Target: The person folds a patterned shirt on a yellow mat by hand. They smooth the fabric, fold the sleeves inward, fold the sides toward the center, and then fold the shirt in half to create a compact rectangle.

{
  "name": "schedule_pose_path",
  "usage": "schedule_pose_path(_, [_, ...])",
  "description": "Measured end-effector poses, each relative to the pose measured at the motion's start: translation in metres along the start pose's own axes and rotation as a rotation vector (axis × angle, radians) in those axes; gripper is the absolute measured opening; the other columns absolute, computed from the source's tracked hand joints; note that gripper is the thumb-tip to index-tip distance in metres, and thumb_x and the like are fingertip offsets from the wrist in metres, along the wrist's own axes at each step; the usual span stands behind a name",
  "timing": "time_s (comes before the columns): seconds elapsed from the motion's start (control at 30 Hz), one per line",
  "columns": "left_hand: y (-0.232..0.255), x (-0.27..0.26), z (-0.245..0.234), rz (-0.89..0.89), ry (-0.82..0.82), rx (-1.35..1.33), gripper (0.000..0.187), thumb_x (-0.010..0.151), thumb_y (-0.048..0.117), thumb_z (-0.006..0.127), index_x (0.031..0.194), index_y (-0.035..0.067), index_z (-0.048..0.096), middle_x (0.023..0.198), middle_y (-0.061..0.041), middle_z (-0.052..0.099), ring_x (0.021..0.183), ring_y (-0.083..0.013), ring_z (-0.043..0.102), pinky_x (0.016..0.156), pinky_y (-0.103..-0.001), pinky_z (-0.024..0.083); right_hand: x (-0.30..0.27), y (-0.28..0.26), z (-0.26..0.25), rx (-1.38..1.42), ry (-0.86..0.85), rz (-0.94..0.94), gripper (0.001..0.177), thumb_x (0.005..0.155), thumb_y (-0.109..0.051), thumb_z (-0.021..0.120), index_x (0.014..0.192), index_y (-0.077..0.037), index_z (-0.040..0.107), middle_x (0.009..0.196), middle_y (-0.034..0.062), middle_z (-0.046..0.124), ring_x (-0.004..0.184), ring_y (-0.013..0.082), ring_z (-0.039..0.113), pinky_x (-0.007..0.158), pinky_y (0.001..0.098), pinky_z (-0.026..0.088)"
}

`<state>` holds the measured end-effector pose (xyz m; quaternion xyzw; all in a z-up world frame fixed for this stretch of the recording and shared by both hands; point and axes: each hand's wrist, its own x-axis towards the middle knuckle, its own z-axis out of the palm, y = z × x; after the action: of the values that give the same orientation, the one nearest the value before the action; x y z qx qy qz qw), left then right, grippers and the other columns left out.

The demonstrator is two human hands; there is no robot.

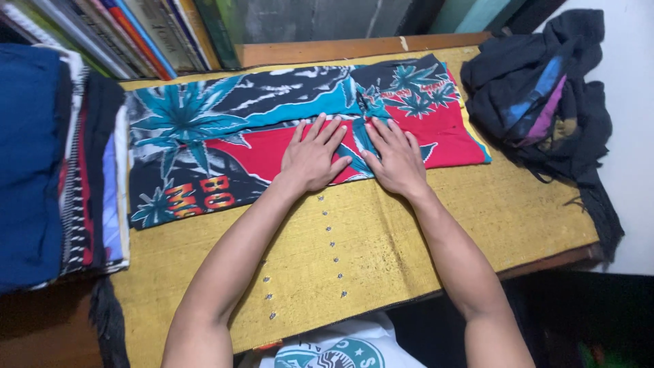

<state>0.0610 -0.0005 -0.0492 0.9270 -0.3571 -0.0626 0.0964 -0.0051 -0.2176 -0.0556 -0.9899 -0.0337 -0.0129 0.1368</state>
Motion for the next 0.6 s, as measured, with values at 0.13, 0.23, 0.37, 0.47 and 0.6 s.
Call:
schedule_pose_path(0.13, [-0.028, -0.038, 0.002, -0.073, -0.003, 0.030, 0.073, 0.102, 0.065, 0.036, 0.162, 0.024, 0.033, 0.171, -0.003, 0.026, 0.158, -0.0319, 0.017, 0.126, -0.060, 0.010, -0.003, -0.010, -0.014, 0.006, -0.099, -0.001, 0.065, 0.108, -0.053, 0.041, 0.161, -0.017, 0.036, 0.170, 0.0096, 0.030, 0.155, 0.0396, 0.022, 0.122, 0.0670, 0.014])
schedule_pose_path(0.23, [-0.062, -0.098, -0.012, -0.210, -0.034, 0.027, 0.070, 0.104, 0.063, 0.031, 0.163, 0.025, 0.032, 0.172, -0.003, 0.023, 0.159, -0.0337, 0.013, 0.125, -0.064, 0.006, -0.005, -0.016, -0.012, -0.001, -0.091, -0.059, 0.066, 0.108, -0.051, 0.044, 0.162, -0.015, 0.036, 0.169, 0.0135, 0.030, 0.154, 0.0441, 0.023, 0.119, 0.0704, 0.014])
schedule_pose_path(0.37, [-0.118, -0.168, -0.023, -0.374, 0.059, 0.033, 0.075, 0.103, 0.067, 0.032, 0.161, 0.021, 0.036, 0.170, -0.009, 0.028, 0.158, -0.0392, 0.016, 0.123, -0.068, 0.009, -0.001, -0.004, -0.004, 0.017, -0.039, -0.076, 0.065, 0.107, -0.048, 0.049, 0.161, -0.013, 0.040, 0.169, 0.0150, 0.032, 0.154, 0.0465, 0.024, 0.117, 0.0726, 0.017])
schedule_pose_path(0.47, [-0.139, -0.201, -0.025, -0.443, 0.112, 0.034, 0.072, 0.105, 0.065, 0.030, 0.160, 0.019, 0.038, 0.170, -0.009, 0.029, 0.157, -0.0395, 0.019, 0.122, -0.068, 0.014, -0.002, -0.020, 0.002, 0.004, 0.032, -0.096, 0.067, 0.104, -0.050, 0.053, 0.160, -0.014, 0.043, 0.169, 0.0149, 0.032, 0.154, 0.0468, 0.023, 0.115, 0.0744, 0.019])
schedule_pose_path(0.6, [-0.158, -0.200, -0.014, -0.479, 0.147, -0.006, 0.063, 0.107, 0.053, 0.037, 0.161, 0.020, 0.037, 0.170, -0.004, 0.027, 0.157, -0.0353, 0.021, 0.122, -0.067, 0.015, 0.014, -0.075, 0.031, -0.030, 0.281, -0.474, 0.062, 0.093, -0.040, 0.076, 0.145, -0.010, 0.062, 0.152, 0.0192, 0.051, 0.142, 0.0440, 0.043, 0.113, 0.0590, 0.034])
